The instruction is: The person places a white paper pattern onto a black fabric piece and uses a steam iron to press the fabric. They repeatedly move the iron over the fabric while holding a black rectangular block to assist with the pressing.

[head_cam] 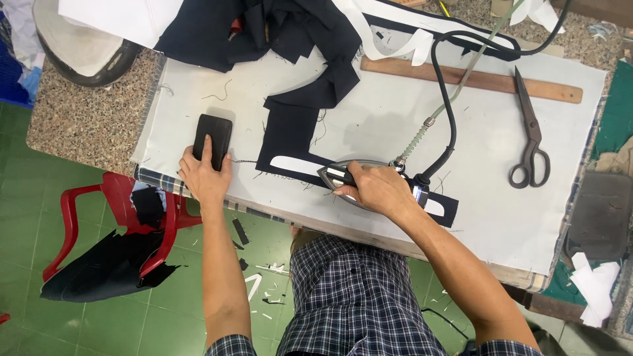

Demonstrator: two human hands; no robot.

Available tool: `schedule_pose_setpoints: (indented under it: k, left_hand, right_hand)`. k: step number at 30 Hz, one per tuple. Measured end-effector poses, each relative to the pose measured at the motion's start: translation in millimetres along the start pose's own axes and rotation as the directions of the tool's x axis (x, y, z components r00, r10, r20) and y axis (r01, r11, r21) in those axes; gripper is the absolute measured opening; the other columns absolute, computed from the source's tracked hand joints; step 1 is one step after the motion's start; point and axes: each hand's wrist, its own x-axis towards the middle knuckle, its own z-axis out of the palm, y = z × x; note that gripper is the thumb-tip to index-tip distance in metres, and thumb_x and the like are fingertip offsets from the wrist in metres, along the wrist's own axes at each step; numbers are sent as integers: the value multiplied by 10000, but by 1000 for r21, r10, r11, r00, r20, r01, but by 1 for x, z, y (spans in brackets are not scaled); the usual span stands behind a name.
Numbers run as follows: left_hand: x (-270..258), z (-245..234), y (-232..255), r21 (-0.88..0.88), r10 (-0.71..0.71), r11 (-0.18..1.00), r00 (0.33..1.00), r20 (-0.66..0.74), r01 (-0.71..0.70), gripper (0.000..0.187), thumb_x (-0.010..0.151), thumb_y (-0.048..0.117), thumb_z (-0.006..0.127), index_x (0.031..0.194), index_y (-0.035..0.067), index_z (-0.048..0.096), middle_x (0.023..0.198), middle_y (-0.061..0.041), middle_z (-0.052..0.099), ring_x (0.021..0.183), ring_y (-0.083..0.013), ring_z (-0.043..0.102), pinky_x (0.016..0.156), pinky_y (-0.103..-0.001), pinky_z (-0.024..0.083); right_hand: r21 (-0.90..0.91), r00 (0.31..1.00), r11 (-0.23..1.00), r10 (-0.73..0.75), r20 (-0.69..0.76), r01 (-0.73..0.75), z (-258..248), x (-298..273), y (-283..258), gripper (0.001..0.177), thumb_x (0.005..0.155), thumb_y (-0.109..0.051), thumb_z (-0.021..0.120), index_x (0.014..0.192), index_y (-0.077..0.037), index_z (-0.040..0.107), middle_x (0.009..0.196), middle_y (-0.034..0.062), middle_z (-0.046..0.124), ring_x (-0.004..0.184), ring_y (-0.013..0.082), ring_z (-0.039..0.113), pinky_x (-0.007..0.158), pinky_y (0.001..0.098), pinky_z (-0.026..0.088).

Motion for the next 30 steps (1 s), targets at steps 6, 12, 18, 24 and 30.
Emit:
schedule_pose_setpoints:
  k: [6,12,18,24,30]
  left_hand:
    - [0,-1,0,2,2,1000,1000,-2,-2,600,889,505,760,1430,269,649,1256,-127,517,1085,-326,505,847,-444,384]
    - [0,-1,1,-1,6,1000,1000,-8,-6,602,890,494,763,1438,275,640,1260,-128,512,1087,-323,498,856,-438,380]
    - [-5,-2,4,0,7,1000,1000,-29,-7,591,910,474,768,1449,271,636,1278,-155,532,1086,-333,517,850,-438,384]
    - [-53,-22,42,-46,-65,997,997,29,66,664,821,386,844,1439,244,647,1238,-177,529,1063,-356,522,853,-458,406]
    - [-166,-65,122,-396,-306,860,947,102,321,687,822,300,865,1457,202,625,1203,-276,582,1084,-447,600,935,-456,482]
  right_hand:
    - [6,1000,1000,-2,-1,2,4,1,3,616,938,-637,512,1196,-81,571,896,210,729,874,414,750,785,507,588]
    - [0,1000,1000,-8,-18,8,5,1,4,611,940,-636,507,1186,-80,568,886,210,723,866,417,749,780,512,586]
    - [19,1000,1000,-8,6,8,-5,-3,0,603,961,-610,503,1220,-69,569,925,217,727,910,417,745,806,512,581]
    - [121,995,989,-90,37,85,-10,-4,6,521,1017,-503,465,1273,-57,547,1034,233,710,968,449,722,823,544,567]
    - [47,982,983,-182,43,180,-3,0,13,511,1015,-520,454,1183,-44,529,943,244,714,940,447,725,815,541,575]
